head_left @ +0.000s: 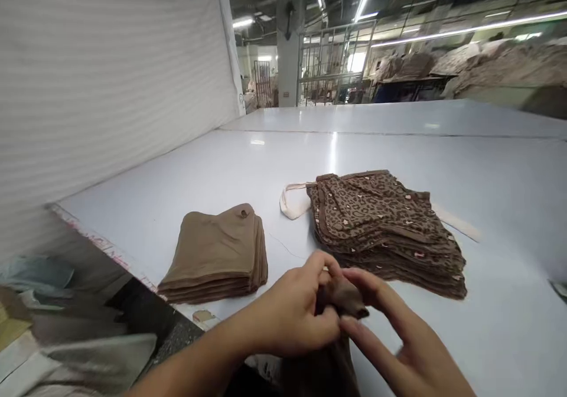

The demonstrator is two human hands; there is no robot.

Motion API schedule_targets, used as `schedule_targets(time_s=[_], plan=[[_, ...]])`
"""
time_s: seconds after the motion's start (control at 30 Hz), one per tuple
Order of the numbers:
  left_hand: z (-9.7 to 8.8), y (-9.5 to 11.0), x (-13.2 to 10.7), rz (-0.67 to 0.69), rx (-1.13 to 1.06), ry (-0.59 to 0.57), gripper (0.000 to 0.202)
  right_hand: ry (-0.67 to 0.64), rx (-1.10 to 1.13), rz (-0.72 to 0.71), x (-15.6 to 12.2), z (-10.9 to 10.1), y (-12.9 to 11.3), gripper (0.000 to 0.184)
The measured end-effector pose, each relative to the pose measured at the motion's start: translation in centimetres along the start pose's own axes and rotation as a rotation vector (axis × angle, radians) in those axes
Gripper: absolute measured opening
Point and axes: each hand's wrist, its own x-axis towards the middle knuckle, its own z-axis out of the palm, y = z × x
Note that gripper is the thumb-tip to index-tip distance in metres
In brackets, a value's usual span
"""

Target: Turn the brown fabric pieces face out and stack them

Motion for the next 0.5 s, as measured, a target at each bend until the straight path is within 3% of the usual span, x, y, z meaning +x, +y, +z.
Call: schedule_targets(time_s=[0.07,0.17,0.2,0.23,0.33,0.43,0.5], plan=[[0.0,0.6,0.0,0.047,0.065,0.089,0.040,-0.020,0.104,0.104,0.5,-0.1,-1.4,0.025],[0.1,0.8,-0.6,0.091,0.192,0.363,0.039,0.071,0.444,0.291,1.4,-1.2,-2.6,0.027],[0.2,0.7,-0.9,0.086,0.201,0.402,0.041,0.096,0.562,0.329,1.7,-1.6,-2.8,0.029],[0.3,0.4,-1.2,0.078,0.194,0.394,0.045,0.097,0.664,0.353,1.9,-2.0,-2.8,0.030],[0.6,-1.1,-1.3,0.076,0.088,0.216,0.052,0.088,0.854,0.386,2.1,-2.7,-3.0,0.034],[1.0,-2.9,-0.6,0.048,-0.198,0.067,0.044,0.180,0.882,0.376,1.5,-2.9,-3.0,0.040],[1.9,-3.8,0.0,-0.033,-0.382,0.028,0.051,0.279,0.854,0.332,0.7,-2.8,-2.6,0.039]])
